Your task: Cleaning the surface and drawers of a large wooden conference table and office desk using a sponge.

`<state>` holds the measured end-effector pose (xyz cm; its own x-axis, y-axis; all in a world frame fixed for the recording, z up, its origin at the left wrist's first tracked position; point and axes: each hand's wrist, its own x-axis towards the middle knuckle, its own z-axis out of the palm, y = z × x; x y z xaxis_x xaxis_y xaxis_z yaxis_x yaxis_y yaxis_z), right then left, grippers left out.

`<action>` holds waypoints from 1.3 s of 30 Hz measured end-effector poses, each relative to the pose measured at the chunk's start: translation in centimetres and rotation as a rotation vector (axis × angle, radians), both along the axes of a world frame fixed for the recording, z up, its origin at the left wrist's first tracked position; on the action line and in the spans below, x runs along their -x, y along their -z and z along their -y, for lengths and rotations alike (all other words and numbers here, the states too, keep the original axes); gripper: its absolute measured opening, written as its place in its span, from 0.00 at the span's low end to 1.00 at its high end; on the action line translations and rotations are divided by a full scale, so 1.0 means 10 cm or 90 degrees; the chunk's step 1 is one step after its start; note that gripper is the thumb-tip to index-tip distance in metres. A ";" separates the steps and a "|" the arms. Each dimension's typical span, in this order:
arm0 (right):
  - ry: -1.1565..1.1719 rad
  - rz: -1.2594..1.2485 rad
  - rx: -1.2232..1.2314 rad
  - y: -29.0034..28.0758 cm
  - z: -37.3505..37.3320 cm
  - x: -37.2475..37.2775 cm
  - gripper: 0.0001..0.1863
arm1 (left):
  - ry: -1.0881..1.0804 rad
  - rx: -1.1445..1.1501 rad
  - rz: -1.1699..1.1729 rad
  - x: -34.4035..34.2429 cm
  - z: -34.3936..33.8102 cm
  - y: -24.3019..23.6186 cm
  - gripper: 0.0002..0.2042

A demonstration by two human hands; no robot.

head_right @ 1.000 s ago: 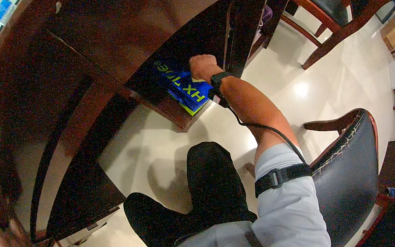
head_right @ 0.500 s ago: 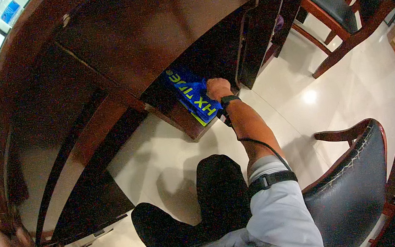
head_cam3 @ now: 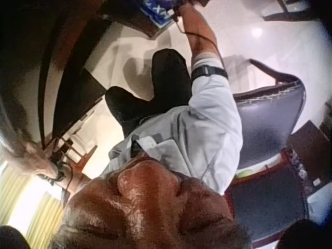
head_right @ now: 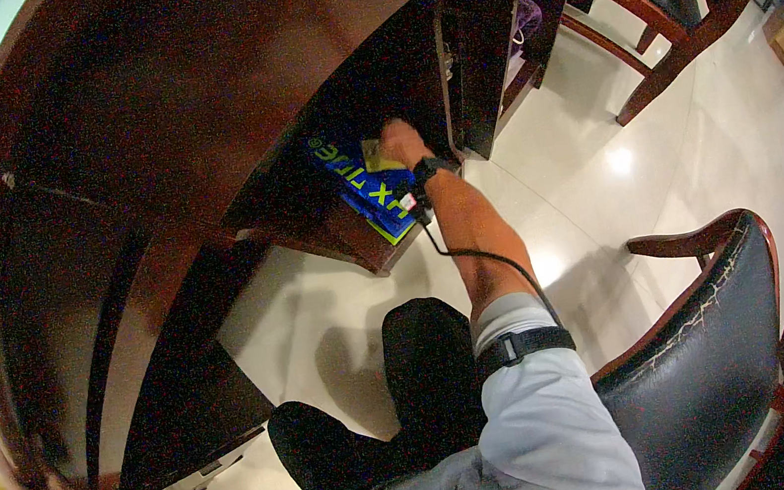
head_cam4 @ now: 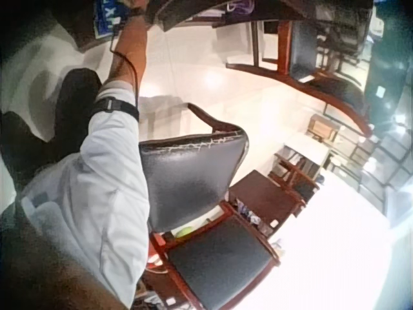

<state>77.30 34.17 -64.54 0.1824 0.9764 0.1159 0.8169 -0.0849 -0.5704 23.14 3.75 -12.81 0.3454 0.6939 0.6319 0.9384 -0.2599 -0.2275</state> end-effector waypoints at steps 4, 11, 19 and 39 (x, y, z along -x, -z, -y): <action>-0.002 -0.094 0.247 -0.48 0.49 0.67 0.27 | -0.075 -0.031 -0.049 -0.07 0.13 -0.02 0.36; 0.042 0.044 0.253 -0.58 0.45 0.80 0.15 | -0.088 -0.005 -0.002 -0.08 0.17 0.04 0.29; 0.075 0.128 0.147 -1.11 0.43 1.22 0.11 | -0.018 0.012 0.041 -0.12 0.02 0.14 0.34; -0.012 0.436 0.036 -2.64 2.19 1.27 0.14 | 0.089 -0.055 -0.092 -0.21 -0.18 0.21 0.26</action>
